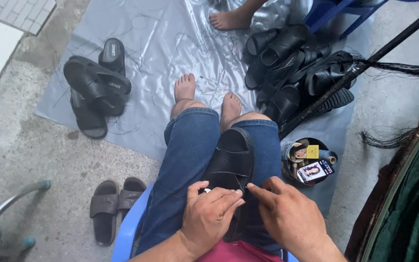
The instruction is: Hand-stitching the leather components of a sandal together using a needle and thread.
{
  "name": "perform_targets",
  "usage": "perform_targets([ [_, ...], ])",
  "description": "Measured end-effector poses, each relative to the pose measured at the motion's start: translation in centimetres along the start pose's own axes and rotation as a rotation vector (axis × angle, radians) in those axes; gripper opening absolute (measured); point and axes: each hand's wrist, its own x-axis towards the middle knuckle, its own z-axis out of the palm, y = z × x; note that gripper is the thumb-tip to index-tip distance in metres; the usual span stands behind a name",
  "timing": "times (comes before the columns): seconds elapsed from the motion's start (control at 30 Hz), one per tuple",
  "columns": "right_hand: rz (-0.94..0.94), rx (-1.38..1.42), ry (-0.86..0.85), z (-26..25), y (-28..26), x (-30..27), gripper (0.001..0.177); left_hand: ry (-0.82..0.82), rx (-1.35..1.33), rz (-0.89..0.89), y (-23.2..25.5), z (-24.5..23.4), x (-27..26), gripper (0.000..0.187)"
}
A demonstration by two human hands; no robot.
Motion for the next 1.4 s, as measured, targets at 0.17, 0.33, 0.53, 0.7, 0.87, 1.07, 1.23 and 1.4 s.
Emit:
perform_targets([
  [0.17, 0.028, 0.029, -0.012, 0.2, 0.1, 0.2, 0.039, 0.014, -0.013, -0.005, -0.4, 0.3, -0.1, 0.007],
  [0.33, -0.069, 0.275, 0.191, 1.5, 1.1, 0.0, 0.038, 0.012, -0.04, -0.016, -0.6, -0.1, -0.1, 0.011],
  [0.53, -0.174, 0.445, 0.291, 2.9, 1.7, 0.0, 0.038, 0.0, -0.067, -0.025, -0.8, -0.3, -0.3, 0.013],
  [0.7, -0.184, 0.465, 0.34, 2.9, 1.4, 0.3, 0.035, 0.005, -0.079, -0.018, -0.9, 0.0, -0.2, 0.013],
  [0.87, -0.214, 0.528, 0.408, 3.4, 1.3, 0.4, 0.033, 0.01, -0.084, -0.004, -0.8, -0.1, 0.0, 0.01],
  [1.07, -0.277, 0.522, 0.408, 4.0, 2.0, 0.2, 0.038, -0.016, -0.059, 0.005, -0.7, -0.4, 0.1, 0.008],
  [1.23, -0.28, 0.434, 0.363, 3.7, 2.3, 0.1, 0.047, -0.001, -0.055, 0.001, -0.6, -0.5, 0.0, 0.007],
  [1.4, -0.355, 0.368, 0.45, 3.7, 2.4, 0.7, 0.046, 0.003, -0.072, -0.014, -0.7, -0.3, -0.2, 0.007],
])
